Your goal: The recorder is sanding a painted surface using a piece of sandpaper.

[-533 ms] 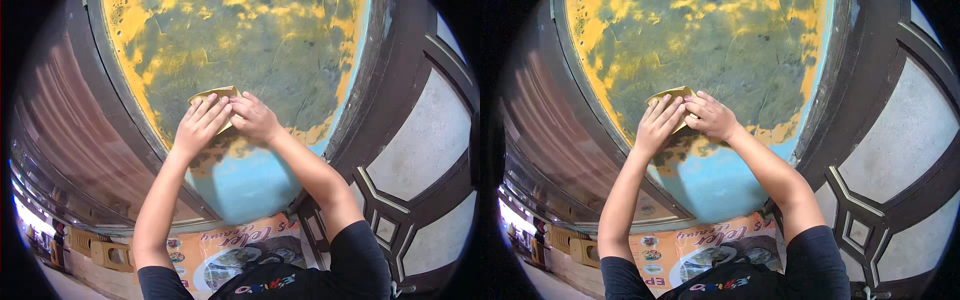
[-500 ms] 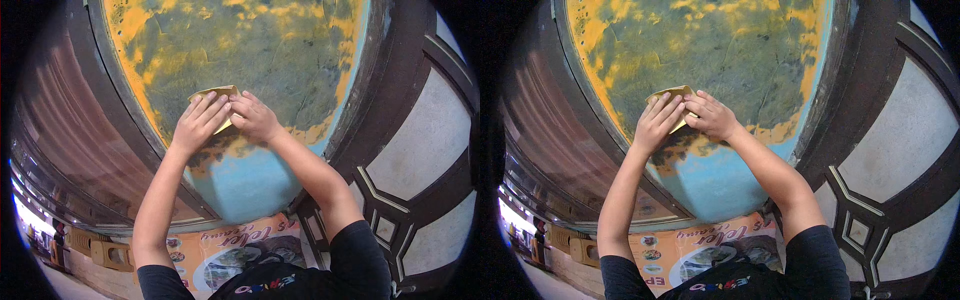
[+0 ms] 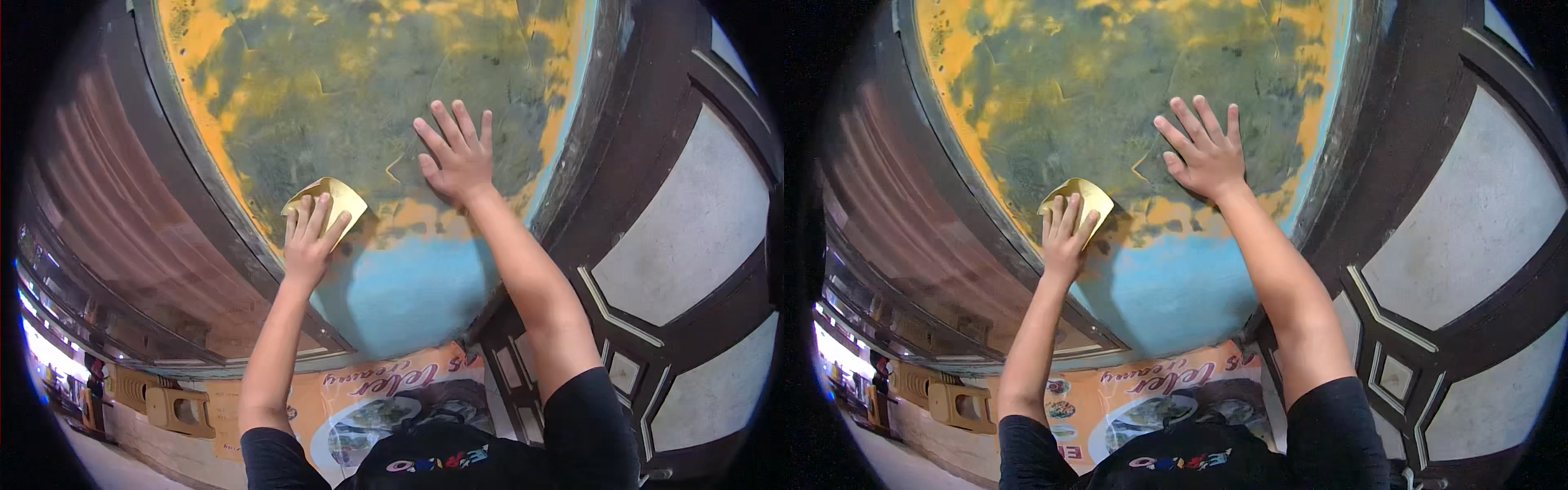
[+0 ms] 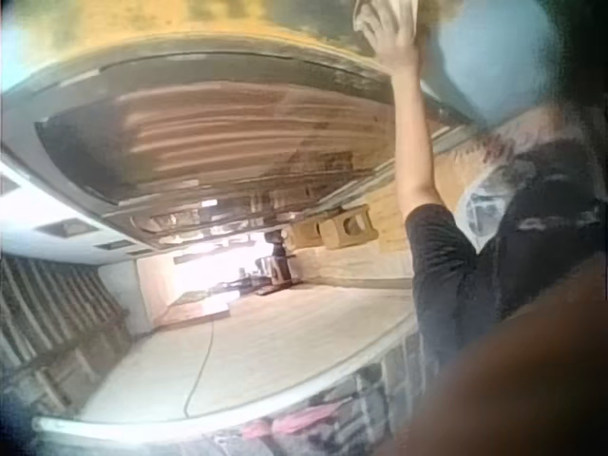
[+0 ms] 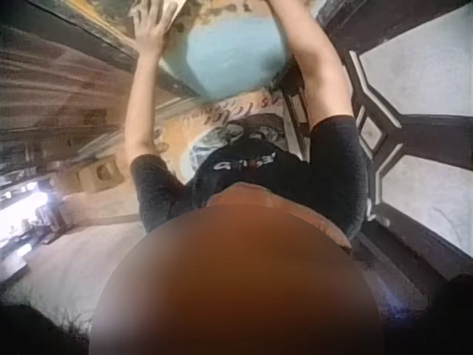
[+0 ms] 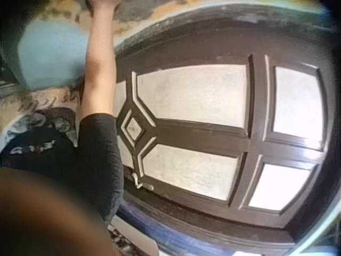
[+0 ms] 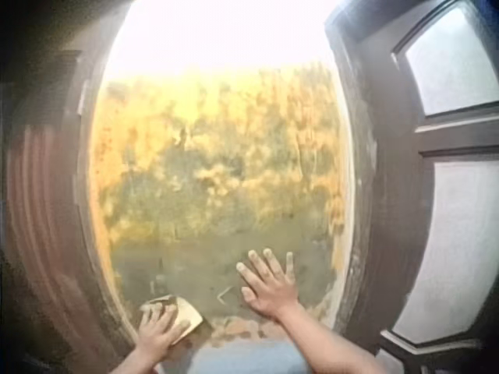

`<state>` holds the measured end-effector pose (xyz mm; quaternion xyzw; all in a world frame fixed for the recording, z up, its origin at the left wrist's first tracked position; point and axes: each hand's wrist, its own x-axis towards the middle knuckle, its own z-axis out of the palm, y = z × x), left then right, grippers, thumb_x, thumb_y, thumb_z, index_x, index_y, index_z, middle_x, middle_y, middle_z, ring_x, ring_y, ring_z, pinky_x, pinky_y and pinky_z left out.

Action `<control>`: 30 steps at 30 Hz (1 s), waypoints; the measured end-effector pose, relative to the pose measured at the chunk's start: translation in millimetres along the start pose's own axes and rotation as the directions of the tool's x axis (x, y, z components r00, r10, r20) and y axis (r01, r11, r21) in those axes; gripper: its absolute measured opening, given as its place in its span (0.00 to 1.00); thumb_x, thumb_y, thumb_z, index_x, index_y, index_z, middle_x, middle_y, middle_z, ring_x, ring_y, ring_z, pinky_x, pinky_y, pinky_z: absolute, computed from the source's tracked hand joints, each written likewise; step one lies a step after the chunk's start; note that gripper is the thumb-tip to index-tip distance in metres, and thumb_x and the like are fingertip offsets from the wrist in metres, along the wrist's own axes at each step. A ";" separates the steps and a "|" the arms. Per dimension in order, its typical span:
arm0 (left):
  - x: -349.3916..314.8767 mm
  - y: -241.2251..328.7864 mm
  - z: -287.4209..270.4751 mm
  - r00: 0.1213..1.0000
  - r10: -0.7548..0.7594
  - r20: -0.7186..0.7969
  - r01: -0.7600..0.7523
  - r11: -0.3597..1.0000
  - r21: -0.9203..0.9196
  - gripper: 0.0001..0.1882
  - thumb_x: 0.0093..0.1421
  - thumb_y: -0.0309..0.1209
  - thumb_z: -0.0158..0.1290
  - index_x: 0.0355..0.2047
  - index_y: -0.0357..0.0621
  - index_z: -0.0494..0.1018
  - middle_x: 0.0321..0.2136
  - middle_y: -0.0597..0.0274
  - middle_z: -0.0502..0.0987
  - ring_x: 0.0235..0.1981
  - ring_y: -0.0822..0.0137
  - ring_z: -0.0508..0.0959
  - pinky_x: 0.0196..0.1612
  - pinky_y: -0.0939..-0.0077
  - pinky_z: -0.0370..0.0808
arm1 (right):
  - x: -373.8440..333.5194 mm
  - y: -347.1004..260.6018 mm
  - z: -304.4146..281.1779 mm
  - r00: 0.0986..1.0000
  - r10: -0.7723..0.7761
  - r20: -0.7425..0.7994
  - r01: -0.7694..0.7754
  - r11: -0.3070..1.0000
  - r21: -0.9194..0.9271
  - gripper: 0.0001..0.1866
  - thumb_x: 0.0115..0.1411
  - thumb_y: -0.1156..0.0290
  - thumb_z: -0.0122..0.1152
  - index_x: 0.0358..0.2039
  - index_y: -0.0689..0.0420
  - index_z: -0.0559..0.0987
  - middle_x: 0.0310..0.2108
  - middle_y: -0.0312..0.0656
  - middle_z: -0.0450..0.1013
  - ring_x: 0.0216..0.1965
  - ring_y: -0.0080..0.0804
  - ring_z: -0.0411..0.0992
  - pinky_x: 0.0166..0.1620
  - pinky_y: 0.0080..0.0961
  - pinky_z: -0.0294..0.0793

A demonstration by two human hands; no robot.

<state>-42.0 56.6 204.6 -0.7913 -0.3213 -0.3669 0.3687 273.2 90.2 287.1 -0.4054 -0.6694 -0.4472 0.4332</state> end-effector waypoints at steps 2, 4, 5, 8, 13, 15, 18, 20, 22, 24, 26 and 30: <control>5.2 14.2 2.6 0.998 -0.070 -0.004 0.070 0.997 -0.029 0.33 0.53 0.26 0.56 0.62 0.58 0.68 0.68 0.53 0.59 0.70 0.44 0.55 0.65 0.41 0.55 | 2.3 4.4 0.2 1.000 -0.020 0.017 0.020 1.000 -0.014 0.28 0.60 0.50 0.52 0.62 0.27 0.68 0.71 0.28 0.53 0.72 0.36 0.48 0.71 0.59 0.33; 17.6 25.9 0.6 0.990 -0.132 0.050 0.136 0.987 -0.084 0.36 0.50 0.26 0.57 0.63 0.59 0.67 0.68 0.54 0.59 0.70 0.45 0.54 0.66 0.41 0.54 | 0.0 2.7 2.5 1.000 0.000 0.011 0.000 1.000 -0.003 0.28 0.59 0.51 0.52 0.62 0.27 0.69 0.71 0.28 0.54 0.72 0.36 0.48 0.71 0.60 0.33; 26.6 29.2 -0.5 0.977 -0.189 0.099 0.200 0.972 -0.122 0.39 0.48 0.25 0.59 0.63 0.60 0.66 0.68 0.54 0.59 0.70 0.46 0.53 0.66 0.41 0.54 | 0.5 2.6 4.9 1.000 0.018 -0.009 -0.018 1.000 0.012 0.28 0.58 0.51 0.53 0.62 0.28 0.69 0.71 0.29 0.54 0.72 0.37 0.49 0.70 0.60 0.33; 27.1 26.1 7.1 0.979 -0.175 0.105 0.182 0.981 -0.064 0.42 0.45 0.26 0.61 0.64 0.60 0.65 0.68 0.54 0.59 0.70 0.47 0.54 0.66 0.40 0.54 | 1.9 2.2 6.2 0.999 0.013 -0.034 -0.012 0.998 0.055 0.28 0.59 0.52 0.53 0.62 0.28 0.69 0.70 0.29 0.55 0.71 0.36 0.50 0.70 0.59 0.33; -50.7 51.2 45.6 0.963 -0.262 0.055 0.266 0.961 -0.078 0.41 0.46 0.24 0.59 0.63 0.60 0.66 0.69 0.54 0.57 0.70 0.40 0.51 0.63 0.32 0.52 | 1.1 8.5 6.2 0.998 -0.012 -0.069 0.015 0.999 0.032 0.26 0.61 0.50 0.50 0.62 0.31 0.70 0.70 0.30 0.56 0.71 0.37 0.50 0.71 0.57 0.34; -92.2 68.0 58.1 0.937 -0.332 0.106 0.340 0.938 -0.063 0.40 0.46 0.24 0.58 0.63 0.55 0.65 0.69 0.48 0.53 0.69 0.35 0.50 0.62 0.29 0.52 | 1.0 3.8 7.0 0.998 -0.016 -0.068 0.018 0.999 0.031 0.26 0.62 0.50 0.49 0.62 0.31 0.70 0.70 0.31 0.56 0.71 0.37 0.50 0.71 0.56 0.33; -90.3 78.8 58.2 0.888 -0.423 0.178 0.439 0.897 -0.056 0.41 0.46 0.24 0.57 0.64 0.46 0.62 0.69 0.45 0.52 0.68 0.31 0.49 0.62 0.26 0.51 | -2.4 6.0 9.7 0.997 -0.021 -0.071 0.023 1.000 0.018 0.26 0.62 0.51 0.49 0.62 0.31 0.69 0.70 0.31 0.56 0.71 0.38 0.50 0.71 0.55 0.33; -62.1 71.7 53.5 0.897 -0.441 0.027 0.437 0.877 -0.199 0.42 0.47 0.25 0.56 0.65 0.39 0.58 0.69 0.42 0.52 0.68 0.28 0.49 0.62 0.27 0.51 | -3.6 7.3 10.1 0.997 -0.026 -0.077 0.028 0.999 0.022 0.26 0.62 0.51 0.49 0.62 0.31 0.69 0.70 0.31 0.56 0.71 0.38 0.50 0.71 0.55 0.33; -47.1 67.3 51.0 0.911 -0.408 0.058 0.410 0.880 -0.241 0.45 0.49 0.24 0.55 0.68 0.37 0.52 0.69 0.38 0.48 0.70 0.33 0.47 0.66 0.34 0.46 | -3.3 7.0 10.3 0.995 -0.019 -0.093 0.022 0.999 0.030 0.27 0.62 0.51 0.49 0.63 0.32 0.68 0.70 0.32 0.56 0.72 0.38 0.50 0.71 0.55 0.32; -60.7 69.6 55.9 0.905 -0.411 0.110 0.425 0.875 -0.232 0.45 0.48 0.24 0.56 0.68 0.37 0.53 0.69 0.38 0.49 0.70 0.35 0.48 0.67 0.36 0.47 | -2.6 5.3 10.9 0.996 -0.024 -0.090 0.028 0.999 0.046 0.27 0.62 0.51 0.49 0.63 0.32 0.68 0.70 0.32 0.56 0.72 0.38 0.50 0.71 0.54 0.32; -98.5 87.0 77.2 0.898 -0.397 0.191 0.427 0.891 -0.155 0.38 0.50 0.29 0.56 0.64 0.39 0.60 0.68 0.44 0.55 0.64 0.38 0.60 0.62 0.32 0.56 | 1.1 4.2 8.1 0.996 -0.030 -0.084 0.033 0.999 0.033 0.27 0.63 0.50 0.48 0.63 0.33 0.68 0.70 0.33 0.56 0.72 0.38 0.50 0.71 0.53 0.32; -127.1 124.1 80.8 0.845 -0.351 0.403 0.443 0.882 -0.162 0.35 0.51 0.30 0.57 0.61 0.42 0.64 0.66 0.43 0.57 0.62 0.39 0.62 0.61 0.33 0.58 | -2.8 7.7 10.9 0.993 -0.053 -0.104 0.056 0.998 0.019 0.27 0.64 0.50 0.46 0.64 0.35 0.68 0.70 0.34 0.56 0.72 0.39 0.50 0.71 0.52 0.32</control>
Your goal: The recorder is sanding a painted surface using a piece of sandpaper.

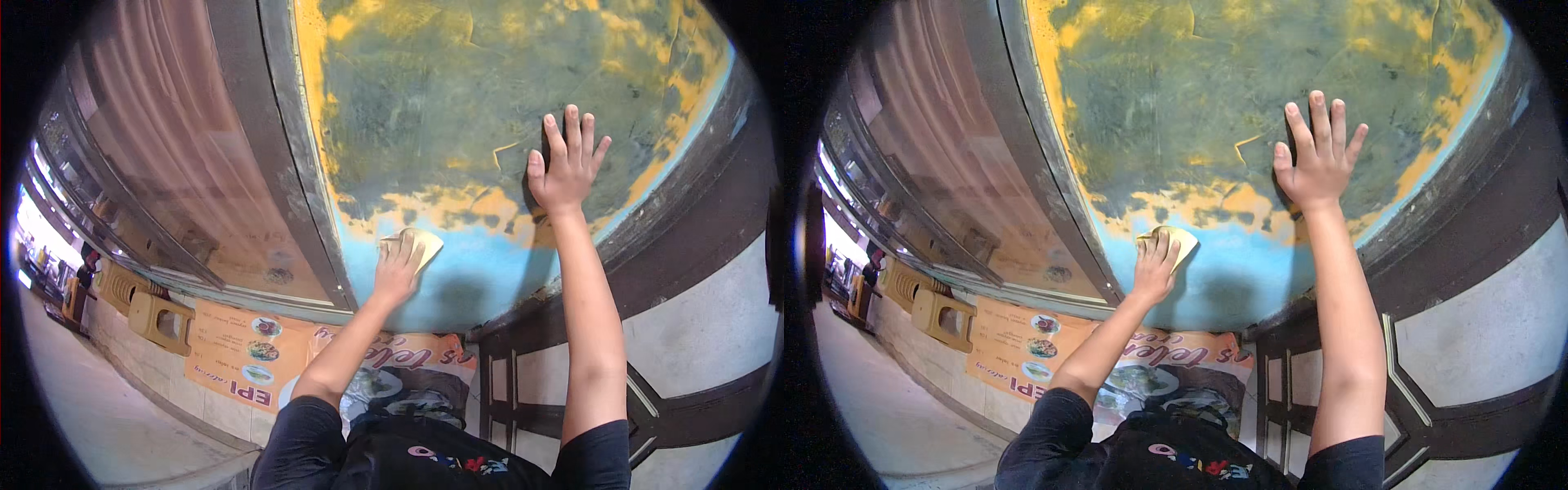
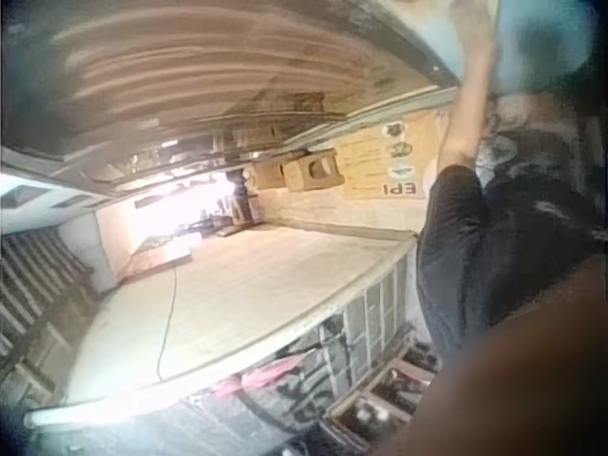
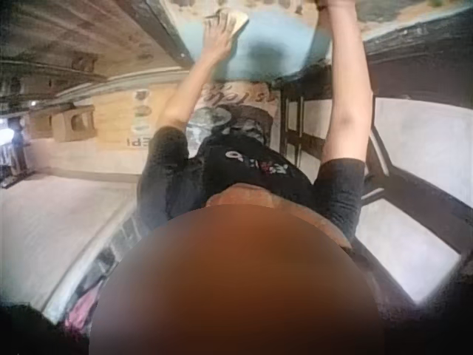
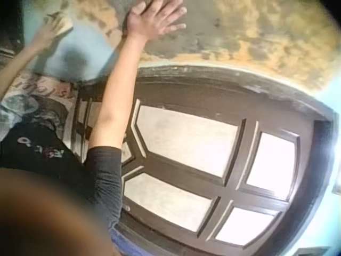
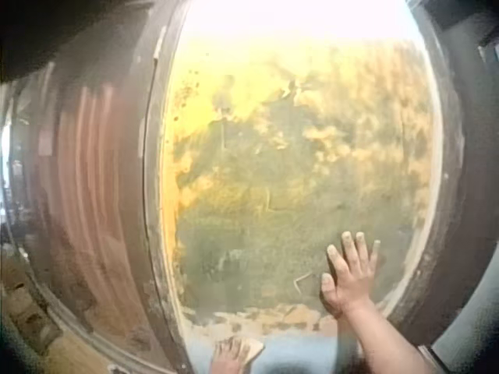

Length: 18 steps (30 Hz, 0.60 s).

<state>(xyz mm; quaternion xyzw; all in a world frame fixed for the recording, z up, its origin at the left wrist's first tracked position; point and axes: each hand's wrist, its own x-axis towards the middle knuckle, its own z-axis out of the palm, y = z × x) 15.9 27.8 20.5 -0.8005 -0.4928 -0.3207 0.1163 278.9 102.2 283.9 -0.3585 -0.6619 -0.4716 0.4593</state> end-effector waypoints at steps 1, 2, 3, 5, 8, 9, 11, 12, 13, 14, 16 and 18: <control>8.4 2.1 -4.7 0.997 -0.053 -0.059 0.051 0.998 -0.029 0.35 0.51 0.30 0.57 0.61 0.43 0.64 0.66 0.43 0.57 0.63 0.38 0.62 0.61 0.32 0.57 | 1.3 0.0 1.3 1.000 0.001 -0.003 -0.001 1.000 0.003 0.27 0.64 0.50 0.46 0.64 0.35 0.68 0.70 0.34 0.56 0.72 0.39 0.50 0.71 0.52 0.32; 16.2 7.0 -12.9 0.988 -0.109 -0.112 0.102 0.993 -0.065 0.35 0.51 0.31 0.57 0.61 0.43 0.65 0.66 0.43 0.57 0.63 0.37 0.61 0.61 0.31 0.56 | 1.5 0.5 0.2 1.000 0.000 -0.008 0.000 1.000 0.000 0.27 0.64 0.50 0.46 0.63 0.35 0.68 0.70 0.34 0.56 0.72 0.39 0.50 0.72 0.51 0.31; 28.7 8.2 -20.0 0.988 -0.112 -0.108 0.105 0.992 -0.066 0.35 0.51 0.31 0.57 0.61 0.43 0.65 0.66 0.43 0.57 0.63 0.37 0.61 0.61 0.31 0.56 | 0.4 1.5 -0.2 1.000 -0.002 -0.011 0.001 1.000 -0.005 0.26 0.64 0.50 0.46 0.63 0.35 0.69 0.70 0.34 0.57 0.72 0.39 0.50 0.72 0.51 0.31; 55.8 9.1 -39.8 0.946 -0.064 -0.319 0.044 0.997 -0.070 0.39 0.51 0.29 0.58 0.64 0.40 0.59 0.66 0.35 0.53 0.65 0.29 0.54 0.63 0.28 0.49 | 0.1 2.7 0.6 1.000 -0.005 -0.021 0.005 1.000 0.008 0.26 0.64 0.50 0.45 0.63 0.35 0.68 0.70 0.35 0.57 0.72 0.39 0.49 0.72 0.51 0.31; 19.4 2.2 -11.9 0.973 -0.158 -0.171 0.148 0.986 -0.072 0.37 0.54 0.29 0.56 0.64 0.36 0.58 0.66 0.31 0.52 0.66 0.29 0.51 0.63 0.27 0.47 | 1.6 -0.4 2.2 0.999 -0.006 -0.041 0.006 1.000 0.007 0.26 0.64 0.51 0.45 0.63 0.35 0.68 0.70 0.35 0.57 0.72 0.39 0.49 0.71 0.52 0.32; 0.0 3.5 2.8 0.969 -0.240 -0.056 0.236 0.969 -0.074 0.37 0.54 0.29 0.56 0.64 0.35 0.57 0.66 0.30 0.51 0.66 0.28 0.50 0.64 0.27 0.46 | 0.1 0.0 1.6 0.999 -0.005 -0.032 0.006 1.000 0.006 0.26 0.64 0.51 0.45 0.63 0.35 0.68 0.70 0.35 0.57 0.72 0.39 0.49 0.71 0.52 0.32; -15.4 6.8 18.0 0.974 -0.225 0.013 0.225 0.968 -0.110 0.38 0.56 0.28 0.54 0.66 0.34 0.53 0.67 0.30 0.48 0.67 0.26 0.47 0.65 0.28 0.43 | 1.2 0.5 4.1 1.000 -0.003 -0.030 0.003 1.000 0.001 0.26 0.65 0.51 0.46 0.63 0.35 0.68 0.70 0.35 0.57 0.72 0.39 0.49 0.71 0.52 0.32; -13.5 7.9 19.5 0.970 -0.234 -0.073 0.223 0.966 -0.128 0.36 0.56 0.30 0.54 0.64 0.34 0.56 0.66 0.31 0.51 0.66 0.26 0.49 0.64 0.28 0.45 | 2.2 0.2 4.6 0.999 -0.007 -0.033 0.008 1.000 0.003 0.26 0.64 0.51 0.46 0.63 0.35 0.68 0.70 0.35 0.57 0.72 0.39 0.49 0.71 0.52 0.32; -14.0 11.5 19.0 0.957 -0.245 -0.154 0.222 0.964 -0.149 0.34 0.57 0.32 0.53 0.63 0.34 0.59 0.65 0.31 0.54 0.66 0.26 0.51 0.64 0.29 0.47 | 1.4 -0.1 2.9 0.999 -0.011 -0.031 0.012 1.000 0.005 0.26 0.64 0.51 0.46 0.63 0.35 0.68 0.70 0.35 0.57 0.72 0.39 0.49 0.71 0.52 0.32; 1.8 11.2 9.3 0.951 -0.252 -0.176 0.228 0.962 -0.149 0.34 0.57 0.32 0.53 0.63 0.33 0.58 0.65 0.30 0.53 0.66 0.26 0.49 0.64 0.29 0.47 | 1.2 1.3 3.5 0.999 -0.009 -0.034 0.009 1.000 0.007 0.26 0.64 0.51 0.46 0.63 0.35 0.68 0.70 0.35 0.57 0.72 0.39 0.49 0.71 0.53 0.32; 29.9 8.2 -14.5 0.940 -0.242 -0.238 0.203 0.963 -0.177 0.36 0.58 0.30 0.52 0.65 0.32 0.54 0.67 0.30 0.49 0.67 0.26 0.46 0.66 0.32 0.43 | 1.0 2.0 3.5 0.999 -0.008 -0.039 0.009 1.000 0.010 0.26 0.64 0.51 0.46 0.63 0.35 0.68 0.70 0.35 0.57 0.72 0.39 0.49 0.71 0.52 0.32; 29.8 6.7 -20.8 0.935 -0.275 -0.225 0.230 0.951 -0.206 0.37 0.60 0.28 0.49 0.67 0.31 0.50 0.68 0.30 0.46 0.68 0.26 0.42 0.68 0.36 0.39 | 0.5 0.2 3.0 0.999 0.004 -0.035 -0.003 1.000 0.016 0.26 0.64 0.51 0.46 0.63 0.35 0.68 0.70 0.35 0.57 0.72 0.39 0.49 0.71 0.52 0.32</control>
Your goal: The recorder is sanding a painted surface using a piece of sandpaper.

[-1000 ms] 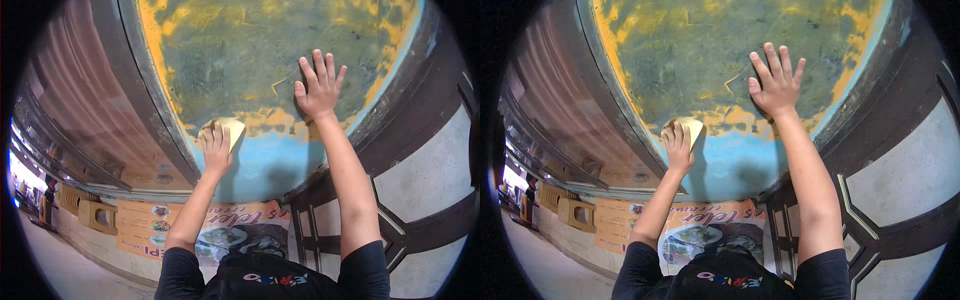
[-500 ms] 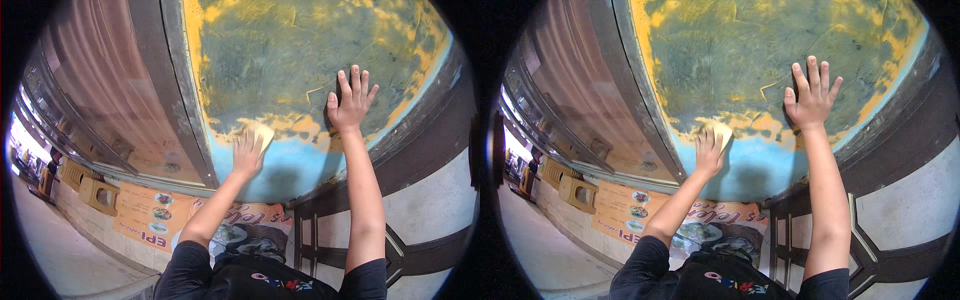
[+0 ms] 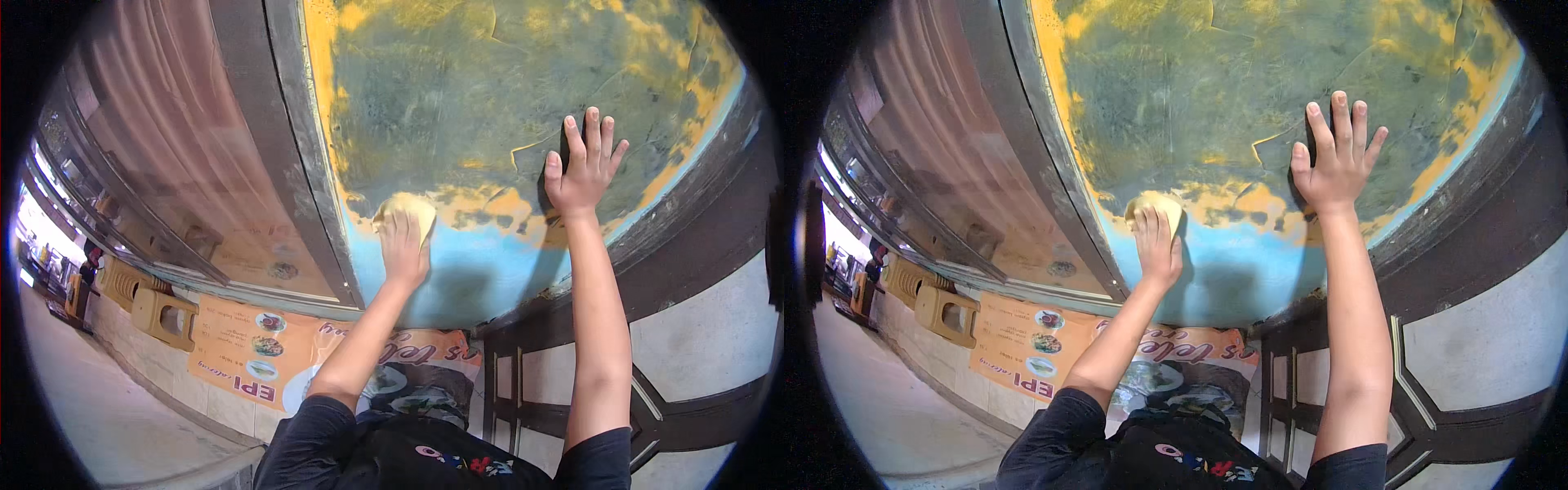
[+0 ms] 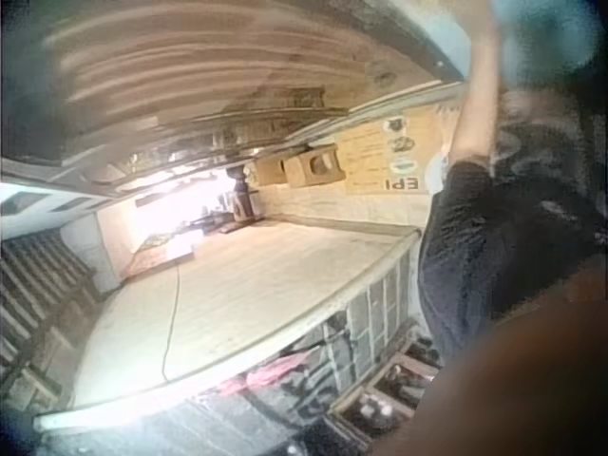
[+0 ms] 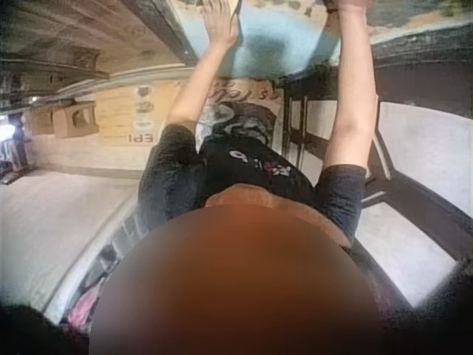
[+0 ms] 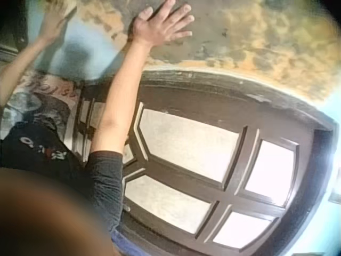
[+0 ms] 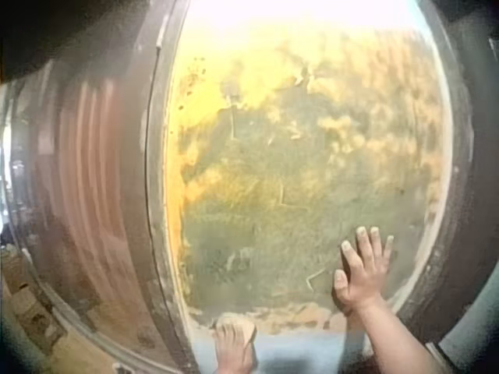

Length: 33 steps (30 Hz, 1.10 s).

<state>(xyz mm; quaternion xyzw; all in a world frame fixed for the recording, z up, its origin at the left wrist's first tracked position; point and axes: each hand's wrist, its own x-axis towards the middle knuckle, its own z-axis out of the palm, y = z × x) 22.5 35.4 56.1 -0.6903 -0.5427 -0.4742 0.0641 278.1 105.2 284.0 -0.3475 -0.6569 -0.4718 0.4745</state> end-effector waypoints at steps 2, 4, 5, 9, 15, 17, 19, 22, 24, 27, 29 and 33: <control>-25.8 -1.7 8.6 0.994 -0.069 0.088 0.070 0.998 0.000 0.36 0.60 0.29 0.48 0.67 0.31 0.50 0.68 0.30 0.46 0.69 0.27 0.42 0.68 0.36 0.39 | -0.9 3.8 -2.4 1.000 -0.007 0.002 0.007 1.000 -0.007 0.26 0.64 0.51 0.46 0.63 0.35 0.68 0.70 0.35 0.57 0.72 0.39 0.49 0.71 0.52 0.32; -57.9 -2.6 12.0 0.979 -0.109 0.173 0.107 0.994 0.021 0.36 0.61 0.29 0.47 0.67 0.30 0.49 0.68 0.30 0.45 0.69 0.27 0.42 0.68 0.36 0.39 | -0.7 2.9 0.4 1.000 -0.009 -0.004 0.009 1.000 -0.010 0.26 0.64 0.51 0.46 0.63 0.35 0.69 0.70 0.35 0.57 0.72 0.40 0.49 0.71 0.52 0.32; -56.4 -7.6 16.2 0.979 -0.104 0.173 0.102 0.995 0.019 0.36 0.61 0.29 0.47 0.67 0.30 0.49 0.68 0.30 0.45 0.69 0.27 0.42 0.68 0.36 0.39 | -0.7 1.8 1.1 1.000 -0.007 -0.001 0.007 1.000 -0.010 0.26 0.64 0.51 0.47 0.63 0.35 0.69 0.70 0.35 0.57 0.72 0.40 0.49 0.71 0.52 0.32; -10.3 -10.4 4.5 0.999 0.003 -0.050 -0.010 0.991 -0.136 0.34 0.65 0.31 0.43 0.68 0.33 0.48 0.70 0.33 0.43 0.70 0.29 0.40 0.68 0.37 0.39 | 2.0 -0.8 -0.1 1.000 -0.011 -0.015 0.011 1.000 0.000 0.26 0.64 0.50 0.46 0.63 0.35 0.68 0.70 0.35 0.57 0.72 0.40 0.49 0.71 0.52 0.33; -50.7 -22.0 17.4 0.990 -0.071 0.122 0.075 0.997 -0.031 0.34 0.65 0.30 0.44 0.69 0.34 0.48 0.70 0.36 0.43 0.70 0.29 0.41 0.68 0.38 0.40 | 0.6 1.9 1.0 1.000 0.000 -0.019 0.000 1.000 0.001 0.26 0.65 0.50 0.46 0.63 0.34 0.69 0.69 0.34 0.58 0.72 0.39 0.50 0.71 0.52 0.33; -54.3 -19.7 13.2 0.991 -0.016 0.130 0.028 0.996 -0.088 0.35 0.64 0.29 0.45 0.69 0.34 0.47 0.70 0.35 0.43 0.69 0.28 0.41 0.68 0.37 0.40 | -2.2 0.6 0.6 1.000 -0.006 -0.021 0.006 1.000 0.010 0.25 0.65 0.50 0.46 0.63 0.34 0.69 0.69 0.34 0.58 0.72 0.39 0.50 0.71 0.52 0.34; -34.3 -18.8 9.0 1.000 0.009 0.008 -0.008 0.991 -0.131 0.35 0.64 0.28 0.44 0.69 0.35 0.47 0.70 0.35 0.44 0.69 0.28 0.40 0.69 0.38 0.40 | 1.0 0.4 2.6 1.000 -0.005 -0.022 0.005 1.000 0.006 0.26 0.65 0.50 0.46 0.63 0.34 0.69 0.69 0.34 0.58 0.72 0.39 0.50 0.71 0.52 0.34; 33.3 0.6 -21.2 0.984 0.080 -0.158 -0.099 0.988 -0.117 0.35 0.62 0.28 0.46 0.68 0.36 0.50 0.70 0.37 0.45 0.69 0.28 0.42 0.68 0.37 0.41 | 1.2 1.7 -0.8 1.000 -0.007 -0.017 0.007 1.000 -0.001 0.26 0.64 0.50 0.46 0.63 0.34 0.69 0.69 0.34 0.58 0.72 0.39 0.50 0.71 0.52 0.34; 30.7 -4.2 -16.1 0.969 0.102 -0.226 -0.121 0.990 -0.072 0.34 0.60 0.28 0.47 0.67 0.35 0.53 0.70 0.40 0.47 0.68 0.25 0.44 0.67 0.36 0.44 | -0.4 2.8 -1.3 1.000 0.001 -0.009 -0.001 1.000 -0.001 0.27 0.64 0.50 0.47 0.64 0.34 0.68 0.69 0.35 0.58 0.72 0.39 0.50 0.71 0.51 0.32; -45.9 -29.0 19.9 0.997 -0.053 0.053 0.056 0.997 -0.054 0.38 0.61 0.25 0.47 0.70 0.40 0.47 0.71 0.40 0.41 0.70 0.28 0.40 0.68 0.36 0.40 | 0.5 1.1 1.2 1.000 0.002 -0.014 -0.002 1.000 0.005 0.27 0.64 0.50 0.46 0.63 0.35 0.68 0.69 0.35 0.58 0.72 0.40 0.50 0.71 0.51 0.31; -56.5 -24.2 20.1 0.997 -0.038 0.066 0.044 0.995 -0.092 0.38 0.61 0.26 0.47 0.70 0.39 0.47 0.71 0.39 0.40 0.69 0.28 0.40 0.68 0.36 0.40 | -0.7 0.7 1.5 1.000 -0.005 -0.019 0.005 1.000 -0.002 0.26 0.64 0.50 0.46 0.63 0.35 0.68 0.69 0.35 0.58 0.72 0.40 0.51 0.71 0.52 0.31; 0.6 -9.2 -6.5 0.994 0.076 -0.083 -0.080 0.995 -0.052 0.38 0.61 0.26 0.47 0.70 0.36 0.46 0.71 0.37 0.40 0.69 0.27 0.39 0.68 0.36 0.38 | 1.0 0.0 -0.1 1.000 -0.002 -0.027 0.002 1.000 0.020 0.25 0.64 0.50 0.46 0.62 0.34 0.69 0.69 0.34 0.59 0.71 0.40 0.51 0.71 0.52 0.33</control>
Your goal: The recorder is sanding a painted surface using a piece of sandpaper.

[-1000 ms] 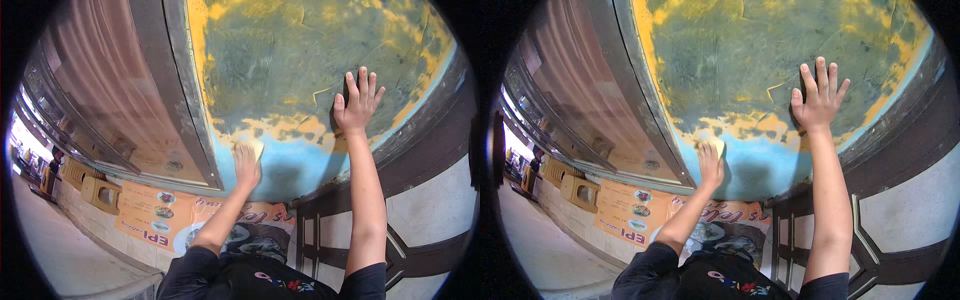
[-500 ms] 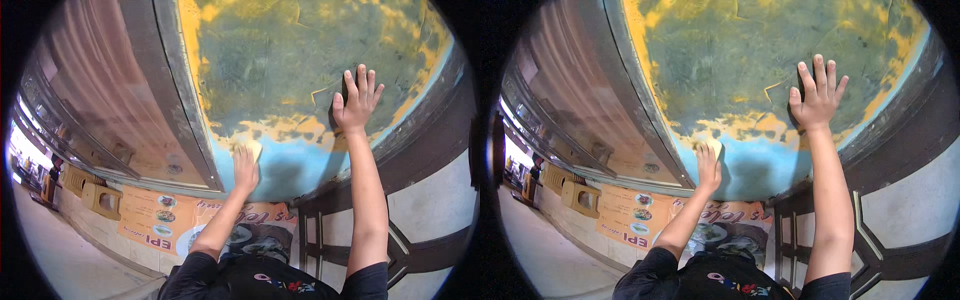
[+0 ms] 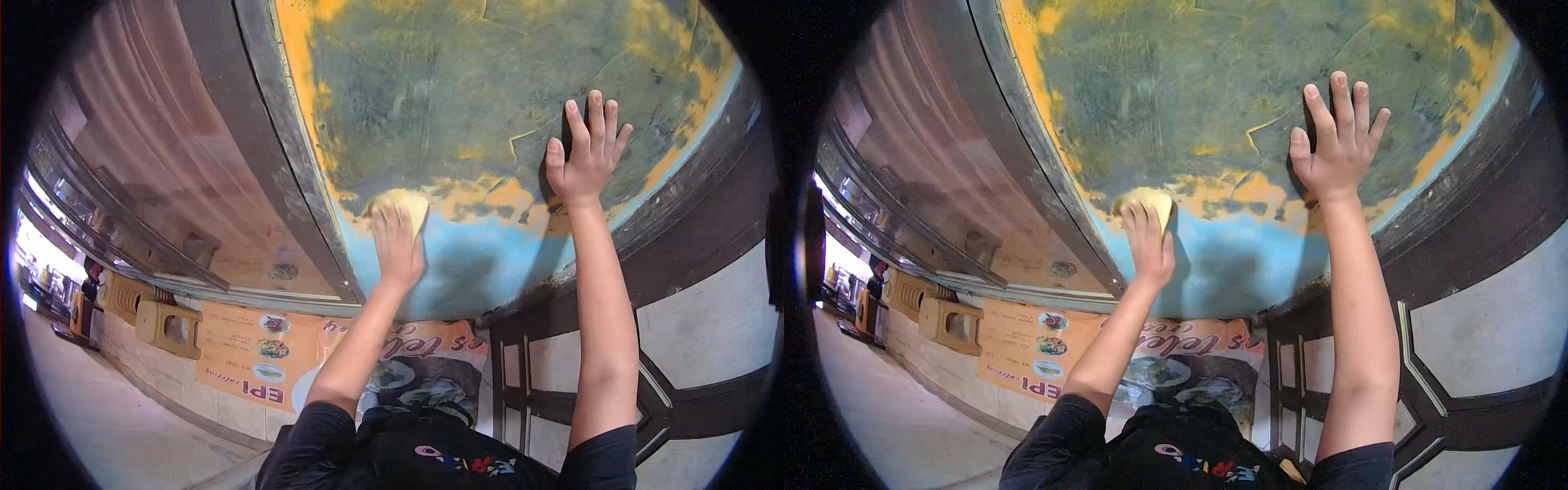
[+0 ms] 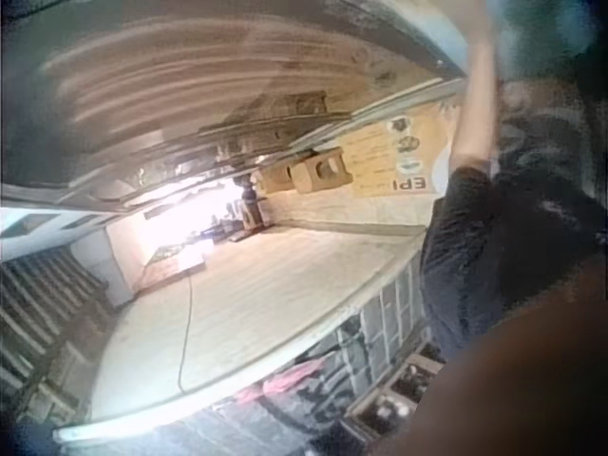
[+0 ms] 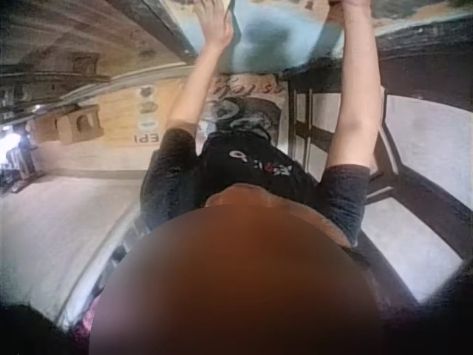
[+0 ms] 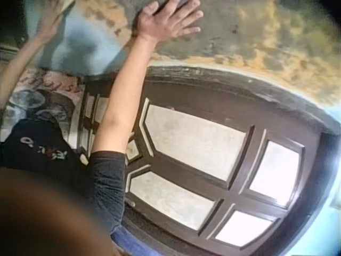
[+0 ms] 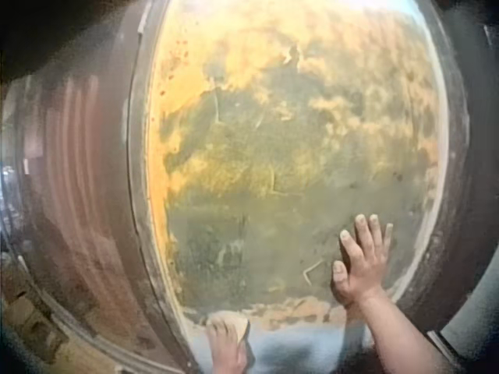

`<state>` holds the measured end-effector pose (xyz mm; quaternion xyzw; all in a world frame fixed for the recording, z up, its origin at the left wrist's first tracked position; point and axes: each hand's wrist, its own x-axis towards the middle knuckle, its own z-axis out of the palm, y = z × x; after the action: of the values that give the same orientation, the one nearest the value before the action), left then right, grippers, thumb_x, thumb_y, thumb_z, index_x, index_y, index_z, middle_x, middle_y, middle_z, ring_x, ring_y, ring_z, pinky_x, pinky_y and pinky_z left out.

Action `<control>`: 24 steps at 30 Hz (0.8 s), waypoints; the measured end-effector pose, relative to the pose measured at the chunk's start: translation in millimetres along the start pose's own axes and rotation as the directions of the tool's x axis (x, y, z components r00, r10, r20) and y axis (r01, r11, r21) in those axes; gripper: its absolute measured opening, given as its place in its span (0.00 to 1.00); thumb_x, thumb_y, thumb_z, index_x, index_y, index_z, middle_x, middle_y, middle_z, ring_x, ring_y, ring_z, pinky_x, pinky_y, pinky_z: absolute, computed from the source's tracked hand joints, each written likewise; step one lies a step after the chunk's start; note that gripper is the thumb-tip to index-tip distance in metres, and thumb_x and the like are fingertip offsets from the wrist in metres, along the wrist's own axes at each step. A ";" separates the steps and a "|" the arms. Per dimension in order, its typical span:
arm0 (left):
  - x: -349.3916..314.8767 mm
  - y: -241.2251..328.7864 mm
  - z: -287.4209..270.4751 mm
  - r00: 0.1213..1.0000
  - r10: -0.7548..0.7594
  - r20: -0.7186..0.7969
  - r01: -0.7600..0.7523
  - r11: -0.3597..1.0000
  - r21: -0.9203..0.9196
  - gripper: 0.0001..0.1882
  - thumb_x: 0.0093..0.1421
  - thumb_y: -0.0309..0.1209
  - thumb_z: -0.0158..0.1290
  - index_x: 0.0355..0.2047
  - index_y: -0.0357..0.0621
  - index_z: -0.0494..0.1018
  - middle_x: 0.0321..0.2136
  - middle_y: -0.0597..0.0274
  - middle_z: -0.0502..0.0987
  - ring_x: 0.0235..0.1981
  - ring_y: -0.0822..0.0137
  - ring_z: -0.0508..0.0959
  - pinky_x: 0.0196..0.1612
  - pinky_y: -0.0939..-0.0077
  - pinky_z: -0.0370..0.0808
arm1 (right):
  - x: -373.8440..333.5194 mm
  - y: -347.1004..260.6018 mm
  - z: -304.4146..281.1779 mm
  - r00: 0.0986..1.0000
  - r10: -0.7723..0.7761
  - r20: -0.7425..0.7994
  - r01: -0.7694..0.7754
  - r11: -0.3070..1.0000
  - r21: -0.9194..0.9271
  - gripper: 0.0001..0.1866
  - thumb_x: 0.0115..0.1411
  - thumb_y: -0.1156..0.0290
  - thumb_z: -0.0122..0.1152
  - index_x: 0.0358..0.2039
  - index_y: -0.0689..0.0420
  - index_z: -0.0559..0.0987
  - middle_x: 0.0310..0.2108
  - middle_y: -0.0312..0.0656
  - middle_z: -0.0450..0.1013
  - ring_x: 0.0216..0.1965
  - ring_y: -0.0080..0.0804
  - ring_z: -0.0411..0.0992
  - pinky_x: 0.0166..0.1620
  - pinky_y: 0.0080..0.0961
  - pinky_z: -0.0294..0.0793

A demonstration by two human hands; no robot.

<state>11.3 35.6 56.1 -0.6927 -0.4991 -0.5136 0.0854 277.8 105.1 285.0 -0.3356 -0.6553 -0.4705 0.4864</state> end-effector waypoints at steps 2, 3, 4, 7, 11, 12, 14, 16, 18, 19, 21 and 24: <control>29.6 8.3 -11.4 0.998 0.017 -0.060 -0.017 1.000 0.005 0.37 0.60 0.28 0.48 0.69 0.36 0.49 0.69 0.34 0.43 0.68 0.25 0.43 0.67 0.34 0.41 | -1.6 2.7 -1.1 1.000 0.004 0.002 -0.004 1.000 -0.018 0.25 0.64 0.50 0.46 0.62 0.34 0.70 0.69 0.34 0.59 0.71 0.40 0.51 0.71 0.51 0.34; 34.9 9.8 -13.2 0.992 0.032 -0.119 -0.031 0.999 0.013 0.37 0.59 0.29 0.50 0.67 0.35 0.52 0.68 0.31 0.47 0.67 0.24 0.46 0.66 0.33 0.44 | -1.9 3.4 -0.7 1.000 0.005 0.004 -0.005 1.000 -0.022 0.25 0.64 0.50 0.46 0.62 0.34 0.70 0.69 0.34 0.59 0.71 0.40 0.51 0.71 0.51 0.34; 23.6 5.4 -10.3 0.993 0.033 -0.117 -0.032 0.999 0.016 0.37 0.59 0.29 0.50 0.67 0.35 0.52 0.68 0.31 0.47 0.67 0.24 0.46 0.66 0.33 0.44 | 1.0 1.5 -1.4 1.000 0.006 0.003 -0.005 1.000 -0.021 0.25 0.64 0.50 0.47 0.62 0.34 0.69 0.69 0.34 0.59 0.71 0.39 0.51 0.71 0.51 0.34; -44.8 -11.4 9.8 0.971 -0.186 0.153 0.178 0.982 0.063 0.34 0.59 0.29 0.49 0.66 0.33 0.54 0.67 0.29 0.48 0.67 0.23 0.46 0.66 0.32 0.44 | 1.1 -1.7 -0.7 1.000 0.007 0.001 -0.007 1.000 -0.007 0.25 0.64 0.50 0.46 0.62 0.34 0.69 0.69 0.34 0.59 0.71 0.39 0.51 0.71 0.50 0.34; -37.5 -5.4 4.9 0.990 -0.083 0.114 0.084 0.996 -0.007 0.34 0.60 0.29 0.49 0.64 0.29 0.54 0.66 0.27 0.49 0.66 0.21 0.46 0.66 0.32 0.44 | -0.3 -0.2 1.4 1.000 0.006 -0.003 -0.006 1.000 -0.021 0.25 0.64 0.50 0.46 0.62 0.34 0.70 0.68 0.34 0.60 0.71 0.39 0.52 0.72 0.49 0.34; -21.7 -5.3 2.6 0.996 -0.064 0.056 0.064 0.998 -0.001 0.34 0.60 0.29 0.48 0.65 0.30 0.54 0.66 0.28 0.49 0.66 0.22 0.44 0.66 0.32 0.43 | 0.5 -1.5 0.0 1.000 0.011 0.006 -0.011 1.000 -0.018 0.25 0.64 0.50 0.46 0.62 0.34 0.70 0.68 0.34 0.60 0.71 0.39 0.52 0.72 0.49 0.33; 25.0 13.3 -9.9 0.997 -0.050 -0.059 0.052 0.998 0.032 0.34 0.59 0.28 0.49 0.65 0.30 0.54 0.66 0.27 0.49 0.67 0.22 0.44 0.66 0.32 0.43 | -0.9 2.2 -1.4 1.000 0.007 0.010 -0.006 0.999 -0.036 0.25 0.64 0.50 0.46 0.62 0.34 0.70 0.68 0.34 0.59 0.71 0.39 0.52 0.72 0.49 0.33; 36.3 6.8 -15.8 0.996 0.001 -0.088 0.002 1.000 0.030 0.35 0.60 0.28 0.48 0.67 0.32 0.51 0.68 0.30 0.46 0.68 0.25 0.42 0.67 0.34 0.41 | 0.5 1.4 -0.8 1.000 -0.002 0.003 0.002 1.000 -0.031 0.25 0.64 0.50 0.46 0.62 0.35 0.70 0.69 0.33 0.59 0.71 0.38 0.51 0.72 0.49 0.33; 19.2 2.9 -10.0 0.992 0.050 -0.117 -0.048 0.999 0.024 0.36 0.61 0.27 0.47 0.69 0.35 0.48 0.70 0.34 0.42 0.69 0.27 0.39 0.68 0.37 0.38 | 0.3 2.0 -2.7 1.000 -0.003 -0.010 0.002 1.000 -0.016 0.25 0.64 0.50 0.46 0.62 0.34 0.70 0.69 0.33 0.59 0.71 0.38 0.52 0.72 0.49 0.33; -15.0 -7.5 -1.6 0.996 -0.086 0.038 0.084 0.995 0.048 0.37 0.60 0.28 0.49 0.68 0.33 0.50 0.69 0.33 0.44 0.68 0.26 0.42 0.67 0.35 0.40 | 1.7 -2.5 -2.4 1.000 -0.008 0.011 0.009 1.000 -0.028 0.25 0.65 0.51 0.46 0.62 0.37 0.69 0.69 0.36 0.58 0.71 0.41 0.51 0.71 0.51 0.34; -42.4 -13.2 8.8 0.959 -0.210 0.189 0.200 0.977 0.072 0.37 0.58 0.28 0.51 0.67 0.32 0.52 0.68 0.31 0.47 0.67 0.24 0.45 0.67 0.32 0.43 | -2.0 0.5 -0.1 0.999 -0.021 0.034 0.023 0.998 -0.057 0.25 0.65 0.52 0.47 0.62 0.40 0.69 0.69 0.39 0.58 0.71 0.43 0.50 0.71 0.52 0.36; -34.5 -11.1 4.6 0.996 -0.062 0.062 0.062 0.998 0.014 0.38 0.58 0.28 0.51 0.68 0.34 0.51 0.69 0.33 0.45 0.68 0.26 0.44 0.67 0.33 0.43 | 2.4 -0.7 -4.0 0.999 -0.025 0.041 0.027 0.999 -0.046 0.25 0.65 0.52 0.47 0.62 0.40 0.69 0.69 0.39 0.58 0.71 0.43 0.50 0.71 0.52 0.36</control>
<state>6.4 23.0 22.1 -0.6920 -0.5259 -0.4911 0.0581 277.7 101.1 287.5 -0.3479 -0.6583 -0.4848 0.4589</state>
